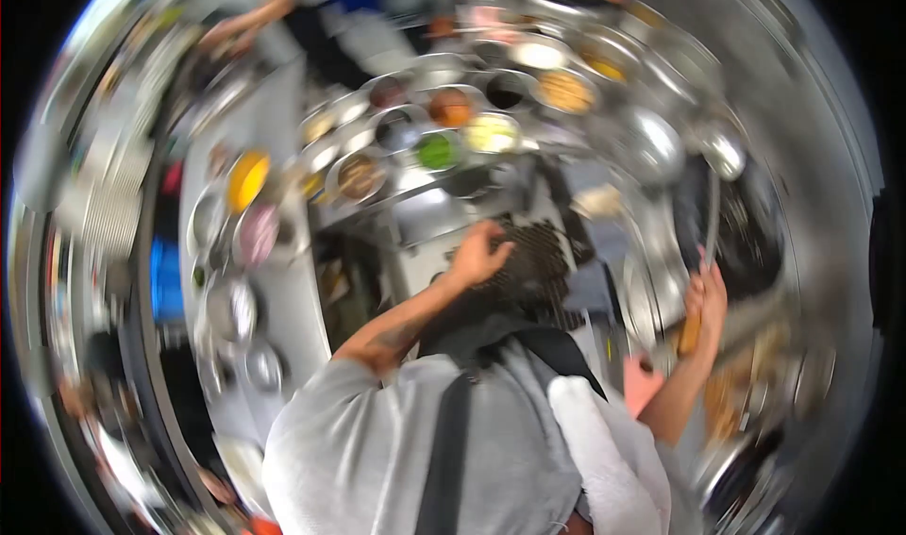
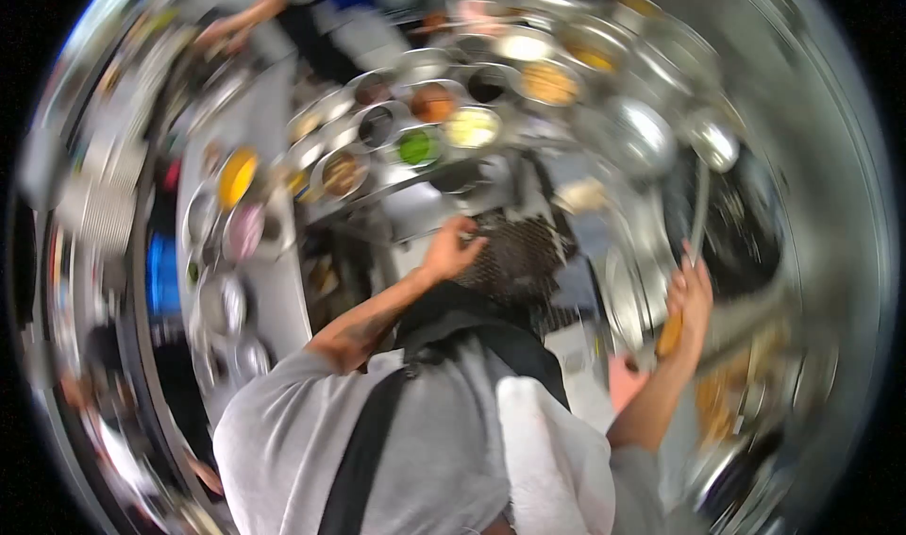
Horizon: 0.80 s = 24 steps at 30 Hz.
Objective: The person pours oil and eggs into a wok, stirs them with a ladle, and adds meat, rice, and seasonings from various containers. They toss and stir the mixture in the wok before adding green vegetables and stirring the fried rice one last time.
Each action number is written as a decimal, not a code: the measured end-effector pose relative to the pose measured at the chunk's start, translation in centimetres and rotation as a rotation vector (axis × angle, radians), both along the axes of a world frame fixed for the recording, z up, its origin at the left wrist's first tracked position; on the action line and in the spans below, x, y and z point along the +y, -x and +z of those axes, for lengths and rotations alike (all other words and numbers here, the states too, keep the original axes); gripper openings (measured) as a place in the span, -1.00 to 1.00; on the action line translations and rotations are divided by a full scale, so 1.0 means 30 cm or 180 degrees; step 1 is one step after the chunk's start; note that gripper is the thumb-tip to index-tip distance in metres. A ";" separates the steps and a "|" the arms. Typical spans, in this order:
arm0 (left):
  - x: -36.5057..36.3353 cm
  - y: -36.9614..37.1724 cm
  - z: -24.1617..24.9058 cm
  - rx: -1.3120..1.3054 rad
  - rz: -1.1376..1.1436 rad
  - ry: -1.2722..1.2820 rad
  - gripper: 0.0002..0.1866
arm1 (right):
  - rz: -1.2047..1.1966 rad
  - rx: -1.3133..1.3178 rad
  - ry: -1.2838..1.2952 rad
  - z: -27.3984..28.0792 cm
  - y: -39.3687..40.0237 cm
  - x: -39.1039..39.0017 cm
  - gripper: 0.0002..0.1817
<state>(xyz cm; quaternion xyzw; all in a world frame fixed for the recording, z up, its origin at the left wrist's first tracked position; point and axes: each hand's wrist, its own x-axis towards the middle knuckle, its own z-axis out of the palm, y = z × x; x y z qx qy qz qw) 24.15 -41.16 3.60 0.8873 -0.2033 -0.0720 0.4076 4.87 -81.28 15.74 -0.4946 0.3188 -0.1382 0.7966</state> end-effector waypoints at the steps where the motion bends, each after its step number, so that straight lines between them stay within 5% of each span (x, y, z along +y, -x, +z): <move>1: 0.048 -0.006 0.017 -0.0043 0.0264 0.0041 -0.61 | 0.0322 -0.0077 0.0201 0.004 -0.059 0.051 -0.54; 6: 0.443 -0.039 0.055 -0.0280 0.1419 0.0249 -0.64 | 0.1545 -0.0423 0.0247 0.095 -0.411 0.419 -0.54; 10: 0.882 -0.009 -0.041 -0.0522 0.2650 0.0505 -0.69 | 0.3101 -0.0396 -0.1368 0.283 -0.734 0.897 -0.52; 12: 1.079 0.039 -0.031 -0.0476 0.3196 0.0564 -0.71 | 0.3651 -0.0150 -0.1225 0.344 -0.884 1.138 -0.51; 18: 1.447 0.143 -0.098 -0.0542 0.4207 0.0473 -0.76 | 0.4995 -0.0137 0.2668 0.470 -1.273 1.865 -0.50; 20: 1.486 0.177 -0.105 -0.0339 0.3979 0.0062 -0.77 | 0.5199 -0.1524 0.4790 0.443 -1.397 2.044 -0.47; 21: 1.485 0.178 -0.119 -0.0711 0.3834 -0.0021 -0.77 | 0.4623 -0.2600 0.5929 0.391 -1.466 2.115 -0.46; 24: 1.493 0.173 -0.117 -0.0957 0.3669 0.0062 -0.78 | 0.5016 -0.1193 0.7409 0.484 -1.415 2.336 -0.48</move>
